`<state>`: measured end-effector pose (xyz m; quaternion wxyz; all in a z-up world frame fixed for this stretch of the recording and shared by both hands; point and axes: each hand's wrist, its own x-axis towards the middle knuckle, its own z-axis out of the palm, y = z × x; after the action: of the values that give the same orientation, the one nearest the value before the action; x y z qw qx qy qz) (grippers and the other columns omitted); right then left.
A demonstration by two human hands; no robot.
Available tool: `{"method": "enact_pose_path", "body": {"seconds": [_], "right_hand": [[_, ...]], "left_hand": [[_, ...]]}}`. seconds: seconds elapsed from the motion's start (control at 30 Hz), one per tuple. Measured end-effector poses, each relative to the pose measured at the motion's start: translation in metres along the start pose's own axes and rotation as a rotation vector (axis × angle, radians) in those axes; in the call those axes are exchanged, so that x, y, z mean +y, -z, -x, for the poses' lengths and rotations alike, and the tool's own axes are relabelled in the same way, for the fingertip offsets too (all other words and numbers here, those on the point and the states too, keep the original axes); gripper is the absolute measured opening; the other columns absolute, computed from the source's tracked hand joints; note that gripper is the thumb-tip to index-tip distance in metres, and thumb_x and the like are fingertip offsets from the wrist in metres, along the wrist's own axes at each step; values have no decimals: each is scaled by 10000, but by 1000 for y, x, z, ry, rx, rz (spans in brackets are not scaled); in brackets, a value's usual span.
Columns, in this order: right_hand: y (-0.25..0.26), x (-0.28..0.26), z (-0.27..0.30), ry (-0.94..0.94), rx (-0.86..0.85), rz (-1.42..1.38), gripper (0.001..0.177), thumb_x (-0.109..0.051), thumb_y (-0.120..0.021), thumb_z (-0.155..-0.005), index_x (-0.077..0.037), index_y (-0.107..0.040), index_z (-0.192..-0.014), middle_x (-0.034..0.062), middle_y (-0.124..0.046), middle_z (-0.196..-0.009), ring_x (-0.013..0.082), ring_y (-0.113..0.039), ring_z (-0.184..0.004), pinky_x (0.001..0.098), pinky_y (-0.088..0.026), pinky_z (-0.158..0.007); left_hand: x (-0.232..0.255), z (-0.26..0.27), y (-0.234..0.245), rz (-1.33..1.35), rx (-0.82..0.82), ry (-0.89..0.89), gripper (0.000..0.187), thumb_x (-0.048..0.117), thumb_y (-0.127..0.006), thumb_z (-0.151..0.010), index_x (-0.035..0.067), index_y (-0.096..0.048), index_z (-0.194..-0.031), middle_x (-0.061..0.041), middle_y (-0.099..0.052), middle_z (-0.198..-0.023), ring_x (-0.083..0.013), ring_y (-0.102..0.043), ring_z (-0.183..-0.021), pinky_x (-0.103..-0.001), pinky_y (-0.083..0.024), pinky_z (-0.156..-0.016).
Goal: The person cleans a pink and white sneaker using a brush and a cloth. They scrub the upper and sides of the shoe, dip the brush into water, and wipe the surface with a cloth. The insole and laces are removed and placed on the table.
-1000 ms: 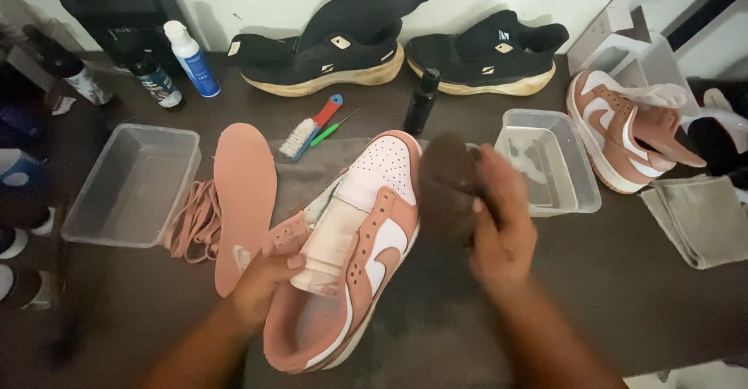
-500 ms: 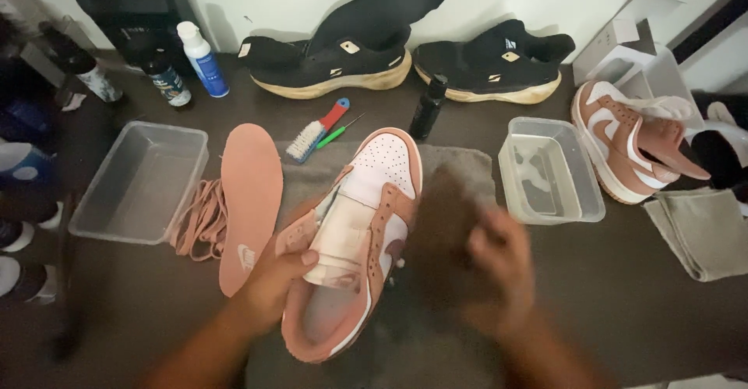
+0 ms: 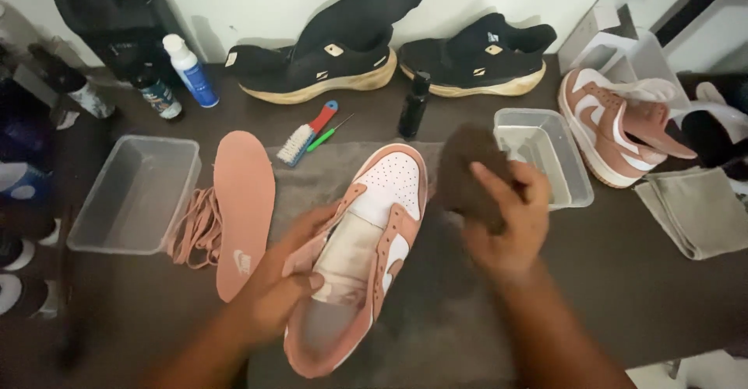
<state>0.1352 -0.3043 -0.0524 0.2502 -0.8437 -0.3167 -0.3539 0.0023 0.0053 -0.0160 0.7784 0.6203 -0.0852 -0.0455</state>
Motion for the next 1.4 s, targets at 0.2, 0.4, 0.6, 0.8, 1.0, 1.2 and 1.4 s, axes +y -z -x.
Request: {"method": "enact_pose_path", "body": {"seconds": [0.2, 0.4, 0.6, 0.8, 1.0, 1.2, 1.4], "right_hand": [[-23, 17, 39, 250, 43, -313, 555, -235, -756, -969, -125, -528, -1463, 71, -429, -1428, 239, -515, -1181, 346, -395, -1026], [3, -1, -8, 148, -94, 50, 641, -152, -845, -787, -203, -650, -1396, 194, -488, -1342, 384, -596, -1195, 449, -565, -804], [16, -20, -10, 314, 167, -174, 484, -239, -672, -931, -103, -590, -1388, 130, -482, -1256, 332, -556, -1043, 476, -429, -873], [2, 0, 2, 99, -278, 104, 629, -261, -783, -907, -272, -556, -1493, 149, -501, -1377, 354, -594, -1159, 392, -496, -905], [12, -19, 2, 146, 83, -114, 657, -240, -740, -830, -146, -575, -1459, 168, -410, -1414, 358, -522, -1248, 434, -471, -995], [-3, 1, 5, 162, -102, 50, 568, -215, -755, -864, -278, -642, -1417, 214, -501, -1392, 389, -630, -1184, 445, -544, -896], [23, -28, -8, 18, 124, -162, 566, -44, -651, -848, -88, -601, -1409, 194, -432, -1403, 371, -534, -1309, 448, -468, -1083]], "left_hand": [[14, 2, -3, -259, -23, -79, 812, 275, -578, -769, 69, -416, -1537, -98, -487, -1592, -234, -439, -1462, -411, -286, -1177], [21, 0, -5, -415, 71, 262, 913, 42, -500, -629, 266, -496, -1514, 52, -572, -1568, -177, -476, -1478, -420, -333, -1163], [25, 5, -12, -405, -11, 156, 844, 185, -554, -721, 212, -422, -1554, -3, -618, -1514, -182, -591, -1358, -388, -419, -1101], [27, 4, -16, -516, 80, 411, 929, 48, -568, -712, 363, -440, -1577, 99, -646, -1506, -127, -631, -1341, -340, -473, -1047], [31, 5, -20, -539, -30, 219, 907, 116, -555, -686, 286, -416, -1567, 59, -703, -1375, -147, -693, -1133, -334, -499, -950], [27, 8, -18, -566, -140, -30, 830, 113, -541, -741, 105, -396, -1558, -42, -613, -1495, -199, -610, -1340, -383, -461, -1052], [30, 10, -20, -533, -101, 79, 844, 129, -538, -747, 183, -380, -1575, 14, -698, -1402, -148, -706, -1103, -340, -536, -888]]}}
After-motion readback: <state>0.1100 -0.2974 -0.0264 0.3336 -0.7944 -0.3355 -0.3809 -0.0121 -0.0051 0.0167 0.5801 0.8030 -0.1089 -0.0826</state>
